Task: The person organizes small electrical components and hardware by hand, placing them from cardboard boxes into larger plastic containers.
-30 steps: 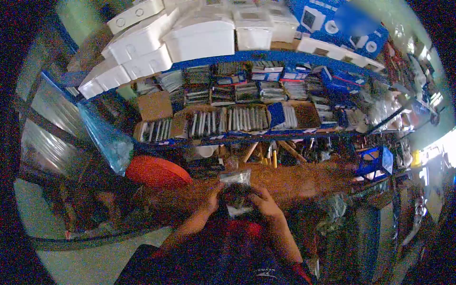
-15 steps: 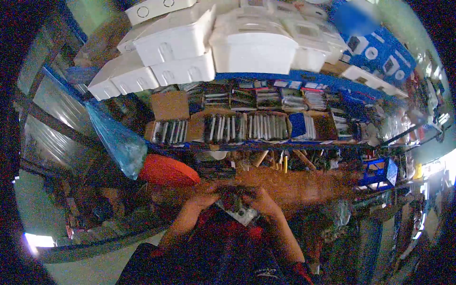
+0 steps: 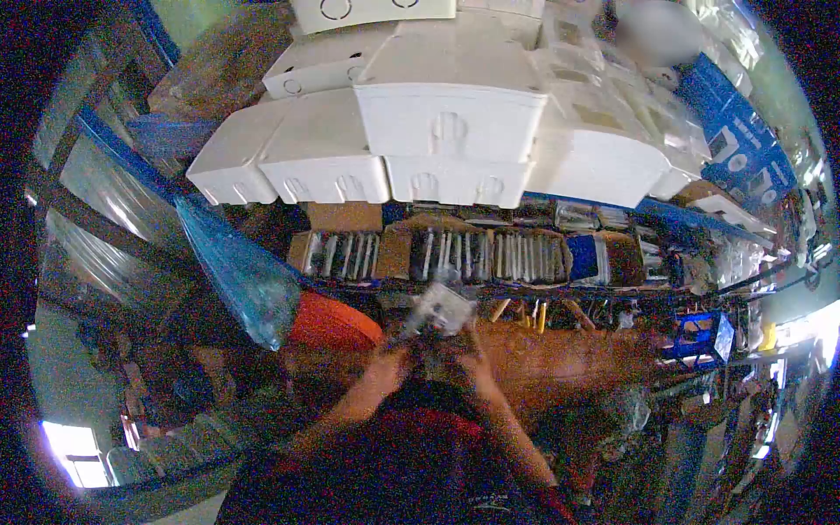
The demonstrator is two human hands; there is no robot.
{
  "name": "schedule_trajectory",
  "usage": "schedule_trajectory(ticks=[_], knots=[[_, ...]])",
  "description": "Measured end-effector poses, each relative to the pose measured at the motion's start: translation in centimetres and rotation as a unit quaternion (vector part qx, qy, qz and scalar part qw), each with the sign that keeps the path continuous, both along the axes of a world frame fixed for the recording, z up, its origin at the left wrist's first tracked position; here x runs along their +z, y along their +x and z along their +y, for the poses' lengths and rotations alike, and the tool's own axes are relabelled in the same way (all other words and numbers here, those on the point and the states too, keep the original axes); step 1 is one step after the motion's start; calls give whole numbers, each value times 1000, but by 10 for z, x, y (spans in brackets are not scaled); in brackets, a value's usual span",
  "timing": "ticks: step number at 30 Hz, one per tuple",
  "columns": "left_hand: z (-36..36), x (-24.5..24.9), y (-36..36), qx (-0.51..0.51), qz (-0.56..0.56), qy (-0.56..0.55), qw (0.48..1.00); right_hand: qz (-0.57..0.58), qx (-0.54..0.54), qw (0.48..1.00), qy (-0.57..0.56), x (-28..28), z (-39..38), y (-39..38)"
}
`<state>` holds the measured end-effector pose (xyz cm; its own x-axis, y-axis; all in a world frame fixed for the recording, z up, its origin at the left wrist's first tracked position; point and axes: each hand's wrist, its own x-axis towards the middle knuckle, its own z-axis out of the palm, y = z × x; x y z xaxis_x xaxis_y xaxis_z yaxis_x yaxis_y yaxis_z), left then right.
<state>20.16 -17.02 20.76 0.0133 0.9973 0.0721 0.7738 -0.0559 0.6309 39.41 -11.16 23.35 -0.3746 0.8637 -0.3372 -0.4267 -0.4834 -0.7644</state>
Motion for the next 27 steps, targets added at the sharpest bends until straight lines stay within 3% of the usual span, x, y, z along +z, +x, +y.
schedule_trajectory(ticks=[1,2,4,5,6,7,8,11,14,16,17,19,21,22,24,27], knots=[[0,-3,5,-11,15,9,1000,-108,7,993,46,-15,-2,-14],[0,-6,9,-22,30,18,999,-130,24,985,108,-24,0,-22],[4,-11,10,-43,58,37,997,-274,96,912,289,-34,15,-15],[8,-19,4,-2,-268,-43,963,-341,130,853,372,-38,21,-12],[13,-20,-3,39,-563,-120,816,-322,110,876,343,-43,21,-12],[15,-20,-9,77,-793,-185,575,-302,91,896,312,-48,19,-12],[16,-17,-13,84,-791,-209,569,-281,71,914,282,-51,18,-13],[16,-38,-27,86,-779,-217,582,-291,35,914,282,-42,18,-29],[20,-56,-33,108,-727,-238,635,-316,-33,942,105,-22,21,-51],[28,-57,-38,108,-656,-238,708,-206,-95,970,93,-83,20,-46],[32,-58,-42,108,-617,-237,742,-209,-102,967,106,-91,19,-47],[47,-91,-86,208,-576,-356,706,-275,-88,945,153,-76,20,-49],[76,-96,-132,226,-344,-297,862,-347,-49,916,194,-57,23,-48],[93,-91,-153,174,-104,-156,967,-358,-33,911,202,-54,25,-47],[105,-167,-201,270,-200,54,940,-356,-21,911,207,-48,26,-49],[126,-160,-216,371,78,55,924,-293,-8,938,184,-43,33,-60]])
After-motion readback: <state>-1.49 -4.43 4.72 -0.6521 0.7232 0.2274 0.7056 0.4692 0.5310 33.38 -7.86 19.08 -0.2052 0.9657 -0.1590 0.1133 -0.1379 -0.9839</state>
